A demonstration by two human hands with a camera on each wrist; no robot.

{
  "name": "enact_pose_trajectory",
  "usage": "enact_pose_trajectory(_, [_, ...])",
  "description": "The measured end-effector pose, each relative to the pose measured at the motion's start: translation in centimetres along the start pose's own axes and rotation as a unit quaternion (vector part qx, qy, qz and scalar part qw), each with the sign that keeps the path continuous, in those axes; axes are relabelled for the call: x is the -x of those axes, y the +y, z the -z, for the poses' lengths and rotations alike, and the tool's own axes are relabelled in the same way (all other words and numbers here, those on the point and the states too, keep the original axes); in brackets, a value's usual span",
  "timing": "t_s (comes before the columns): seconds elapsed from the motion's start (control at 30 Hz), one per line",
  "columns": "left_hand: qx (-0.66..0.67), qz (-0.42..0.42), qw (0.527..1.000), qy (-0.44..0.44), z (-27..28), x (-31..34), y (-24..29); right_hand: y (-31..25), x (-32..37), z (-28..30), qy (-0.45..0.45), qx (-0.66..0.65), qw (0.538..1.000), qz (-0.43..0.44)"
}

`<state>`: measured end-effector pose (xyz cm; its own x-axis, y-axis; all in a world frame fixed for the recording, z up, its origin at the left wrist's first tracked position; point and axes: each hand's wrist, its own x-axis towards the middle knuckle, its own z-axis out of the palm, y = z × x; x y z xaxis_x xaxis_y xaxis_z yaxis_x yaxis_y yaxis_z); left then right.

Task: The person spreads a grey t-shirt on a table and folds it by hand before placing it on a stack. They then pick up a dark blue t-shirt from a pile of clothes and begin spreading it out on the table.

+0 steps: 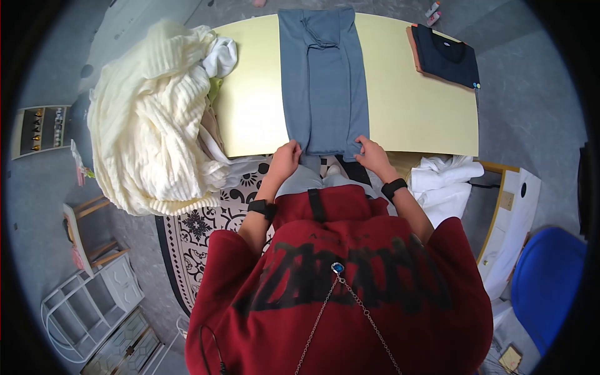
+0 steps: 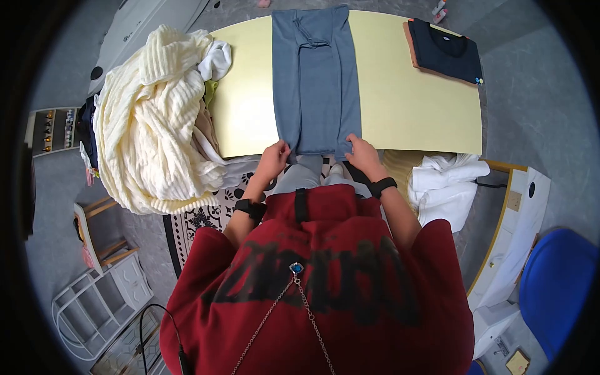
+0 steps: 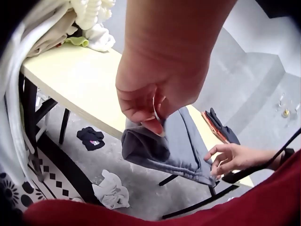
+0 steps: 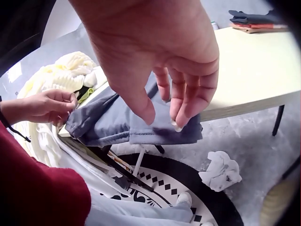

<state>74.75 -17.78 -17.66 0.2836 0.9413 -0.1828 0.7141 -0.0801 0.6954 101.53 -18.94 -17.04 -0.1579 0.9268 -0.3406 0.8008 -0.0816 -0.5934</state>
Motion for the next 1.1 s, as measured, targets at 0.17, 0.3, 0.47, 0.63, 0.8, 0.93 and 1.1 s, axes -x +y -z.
enact_pose_trajectory(0.17, [0.163,0.064,0.984,0.026,0.6,0.5,0.4,0.5,0.1,-0.5,0.009,-0.008,1.000,-0.002])
enact_pose_trajectory(0.3, [-0.101,-0.018,0.994,0.049,1.1,2.5,0.9,0.8,0.0,-0.7,0.010,-0.020,1.000,0.003])
enact_pose_trajectory(0.47, [-0.184,-0.060,0.979,0.068,-0.1,2.3,-1.1,0.9,-0.3,-1.0,0.019,-0.021,1.000,0.012])
enact_pose_trajectory(0.63, [-0.163,-0.069,0.982,0.067,-0.3,2.8,-0.3,0.9,-0.4,-0.9,0.012,-0.014,1.000,0.011])
enact_pose_trajectory(0.8, [-0.133,-0.057,0.989,0.028,-0.4,4.6,0.6,1.0,-0.3,-0.9,0.012,-0.020,1.000,0.011])
enact_pose_trajectory(0.93, [-0.098,-0.029,0.995,0.006,-1.1,4.8,-0.1,1.1,-0.2,-0.7,0.013,-0.025,1.000,0.012])
enact_pose_trajectory(1.1, [-0.017,0.065,0.992,0.103,0.2,3.5,0.7,0.7,1.3,0.3,0.068,-0.046,0.996,-0.045])
